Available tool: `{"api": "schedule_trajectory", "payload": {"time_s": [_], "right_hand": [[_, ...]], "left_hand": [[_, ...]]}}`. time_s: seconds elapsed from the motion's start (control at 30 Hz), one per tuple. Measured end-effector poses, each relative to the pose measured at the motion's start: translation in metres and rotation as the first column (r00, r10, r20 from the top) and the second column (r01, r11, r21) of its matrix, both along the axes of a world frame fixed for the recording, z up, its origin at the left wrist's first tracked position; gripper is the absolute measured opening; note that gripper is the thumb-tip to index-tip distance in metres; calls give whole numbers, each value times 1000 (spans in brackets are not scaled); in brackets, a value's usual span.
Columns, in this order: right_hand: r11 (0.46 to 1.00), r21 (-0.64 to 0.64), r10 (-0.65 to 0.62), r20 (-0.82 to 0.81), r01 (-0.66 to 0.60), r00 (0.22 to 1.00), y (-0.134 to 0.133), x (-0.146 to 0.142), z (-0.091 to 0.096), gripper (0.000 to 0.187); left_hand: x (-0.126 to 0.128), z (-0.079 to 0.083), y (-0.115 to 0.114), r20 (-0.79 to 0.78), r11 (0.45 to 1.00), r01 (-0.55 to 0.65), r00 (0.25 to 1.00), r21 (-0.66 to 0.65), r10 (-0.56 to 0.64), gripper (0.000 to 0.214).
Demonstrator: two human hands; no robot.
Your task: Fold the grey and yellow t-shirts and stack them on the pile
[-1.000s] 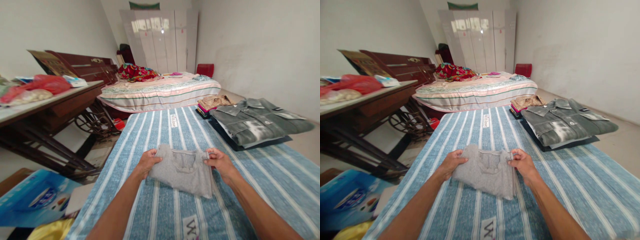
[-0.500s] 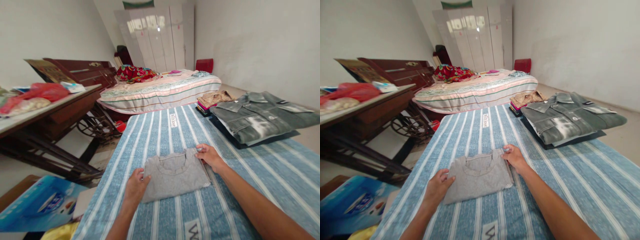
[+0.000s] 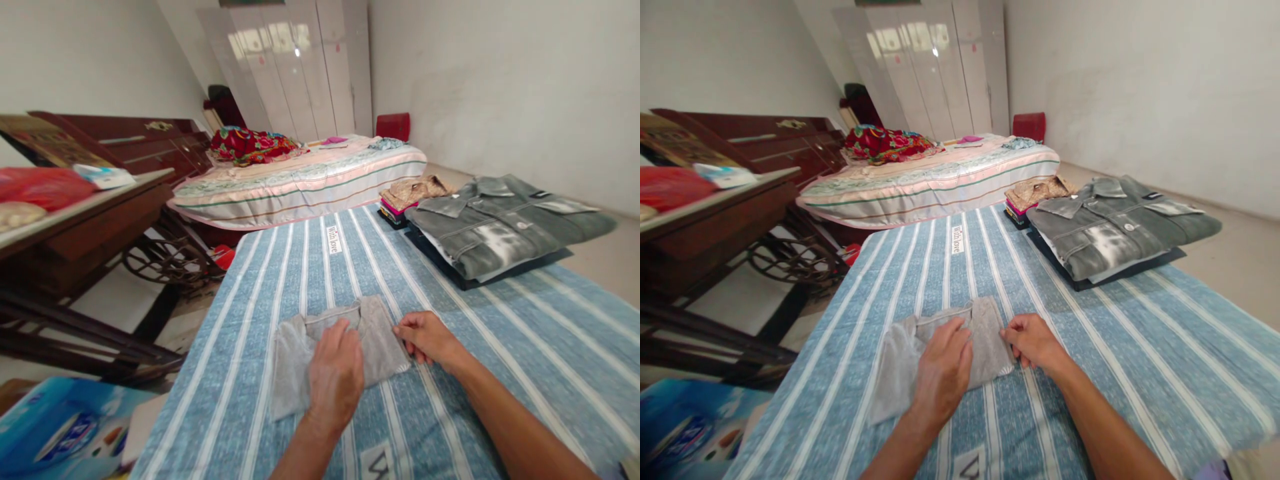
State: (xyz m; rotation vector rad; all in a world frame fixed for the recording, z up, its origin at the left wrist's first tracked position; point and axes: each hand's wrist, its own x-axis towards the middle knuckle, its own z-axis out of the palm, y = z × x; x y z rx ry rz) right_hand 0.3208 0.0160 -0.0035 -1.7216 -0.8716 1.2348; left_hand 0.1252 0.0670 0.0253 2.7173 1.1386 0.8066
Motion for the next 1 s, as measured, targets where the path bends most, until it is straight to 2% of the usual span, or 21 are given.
{"api": "schedule_trajectory", "payload": {"time_s": [0.07, 0.17, 0.23, 0.33, 0.47, 0.67, 0.73, 0.8, 1.0], "right_hand": [[999, -19, 43, 8, -43, 999, -1, -1, 2, 22], [995, -37, 99, 50, -98, 994, -1, -2, 3, 21], [993, -39, 113, 64, -111, 991, -1, -1, 2, 19], [994, -11, 105, 69, -105, 992, -1, -1, -1, 17], [994, 37, 104, 95, -107, 990, 1, -2, -4, 17], [982, 136, 107, 170, -130, 980, 2, 0, -6, 18], [981, 122, 122, 198, -148, 973, 3, 0, -7, 18], [982, 100, 138, 215, -163, 967, 3, 1, -7, 19], [972, 92, 175, 331, -216, 927, 3, 4, 3, 22]], "left_hand": [[26, -1, 3, -54, 996, 66, 996, -54, -69, 22], [53, 3, 20, -136, 990, 92, 985, -105, -106, 24], [63, 9, 37, -190, 985, 112, 972, -131, -136, 26], [72, 16, 63, -258, 959, 203, 933, -199, -251, 28], [80, 18, 89, -287, 863, 378, 831, -336, -476, 32], [94, 15, 106, -278, 734, 501, 703, -459, -654, 44], [100, 17, 106, -290, 703, 514, 665, -491, -689, 41], [106, 21, 105, -309, 699, 492, 654, -519, -690, 32], [122, 34, 104, -288, 690, 355, 718, -631, -633, 11]]}}
